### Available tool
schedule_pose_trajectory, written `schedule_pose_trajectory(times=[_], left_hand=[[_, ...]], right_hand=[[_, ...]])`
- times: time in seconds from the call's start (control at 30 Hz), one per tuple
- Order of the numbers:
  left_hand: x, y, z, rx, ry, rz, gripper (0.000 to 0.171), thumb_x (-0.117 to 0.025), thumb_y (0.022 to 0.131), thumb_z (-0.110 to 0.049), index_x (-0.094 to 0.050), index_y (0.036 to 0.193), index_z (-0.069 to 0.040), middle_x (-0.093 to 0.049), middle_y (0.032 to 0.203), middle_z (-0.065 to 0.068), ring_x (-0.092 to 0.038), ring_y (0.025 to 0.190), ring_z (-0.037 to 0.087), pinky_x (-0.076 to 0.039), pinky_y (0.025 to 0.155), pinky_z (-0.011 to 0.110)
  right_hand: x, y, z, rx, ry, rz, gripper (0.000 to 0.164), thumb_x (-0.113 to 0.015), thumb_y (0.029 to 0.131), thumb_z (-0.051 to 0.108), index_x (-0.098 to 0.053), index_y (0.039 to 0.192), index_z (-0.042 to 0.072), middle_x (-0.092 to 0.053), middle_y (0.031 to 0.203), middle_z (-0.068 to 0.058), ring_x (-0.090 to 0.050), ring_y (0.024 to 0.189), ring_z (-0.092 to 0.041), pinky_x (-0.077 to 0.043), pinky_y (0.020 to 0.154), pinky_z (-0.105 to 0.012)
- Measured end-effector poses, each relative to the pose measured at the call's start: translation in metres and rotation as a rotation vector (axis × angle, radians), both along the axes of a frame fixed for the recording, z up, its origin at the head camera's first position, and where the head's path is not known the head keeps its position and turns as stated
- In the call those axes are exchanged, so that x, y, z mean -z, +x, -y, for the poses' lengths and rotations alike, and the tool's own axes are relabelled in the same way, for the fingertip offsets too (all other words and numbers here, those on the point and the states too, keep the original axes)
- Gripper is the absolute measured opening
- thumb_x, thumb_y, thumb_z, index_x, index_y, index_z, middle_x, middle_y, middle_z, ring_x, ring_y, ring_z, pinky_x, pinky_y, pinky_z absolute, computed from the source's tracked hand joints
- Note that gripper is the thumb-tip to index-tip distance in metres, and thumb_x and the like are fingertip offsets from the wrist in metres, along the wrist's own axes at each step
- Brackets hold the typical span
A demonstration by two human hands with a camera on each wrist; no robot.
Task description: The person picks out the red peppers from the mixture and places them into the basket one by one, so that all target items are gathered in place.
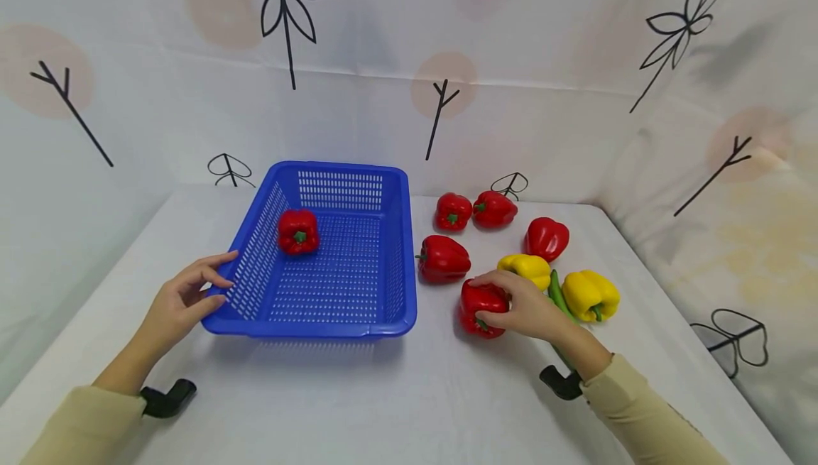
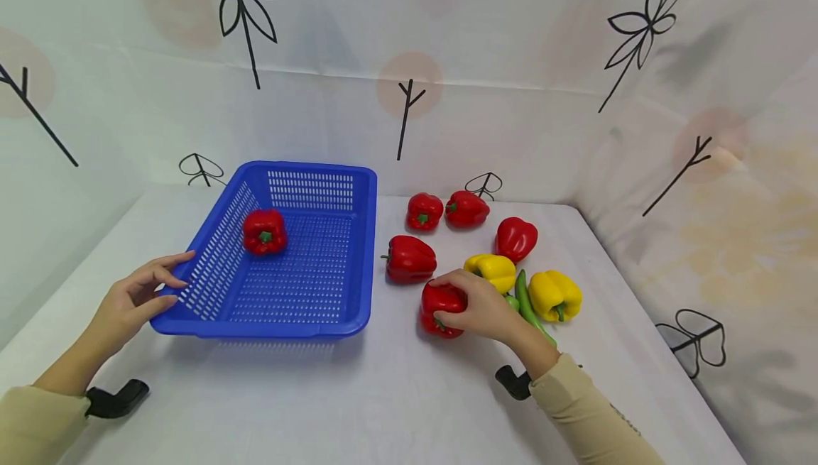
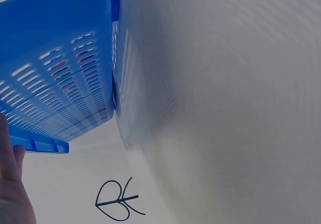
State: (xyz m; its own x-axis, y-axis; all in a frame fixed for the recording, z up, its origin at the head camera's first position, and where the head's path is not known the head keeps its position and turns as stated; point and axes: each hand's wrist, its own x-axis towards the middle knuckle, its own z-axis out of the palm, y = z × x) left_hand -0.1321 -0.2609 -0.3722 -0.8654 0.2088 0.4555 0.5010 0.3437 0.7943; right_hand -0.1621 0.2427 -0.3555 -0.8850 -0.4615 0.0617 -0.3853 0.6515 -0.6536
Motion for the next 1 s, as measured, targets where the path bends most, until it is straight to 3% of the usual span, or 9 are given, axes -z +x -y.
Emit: schedule_pose_trajectory(times=[1.0], left_hand=[[0.000,0.000,0.000,-0.008,-0.017,0.005,0.015,-0.056,0.082,0.014,-0.057,0.092,0.003,-0.048,0.134,-0.006,-0.041,0.118,-0.001,-0.042,0.085,0.011]], right_hand=[[-0.026,-0.005,0.009,-0.042,-0.044,-0.139,0.054,-0.080,0.071,0.016,-0.057,0.120,0.016,-0.058,0.114,-0.003,-0.052,0.104,-0.025,-0.054,0.069,-0.033]])
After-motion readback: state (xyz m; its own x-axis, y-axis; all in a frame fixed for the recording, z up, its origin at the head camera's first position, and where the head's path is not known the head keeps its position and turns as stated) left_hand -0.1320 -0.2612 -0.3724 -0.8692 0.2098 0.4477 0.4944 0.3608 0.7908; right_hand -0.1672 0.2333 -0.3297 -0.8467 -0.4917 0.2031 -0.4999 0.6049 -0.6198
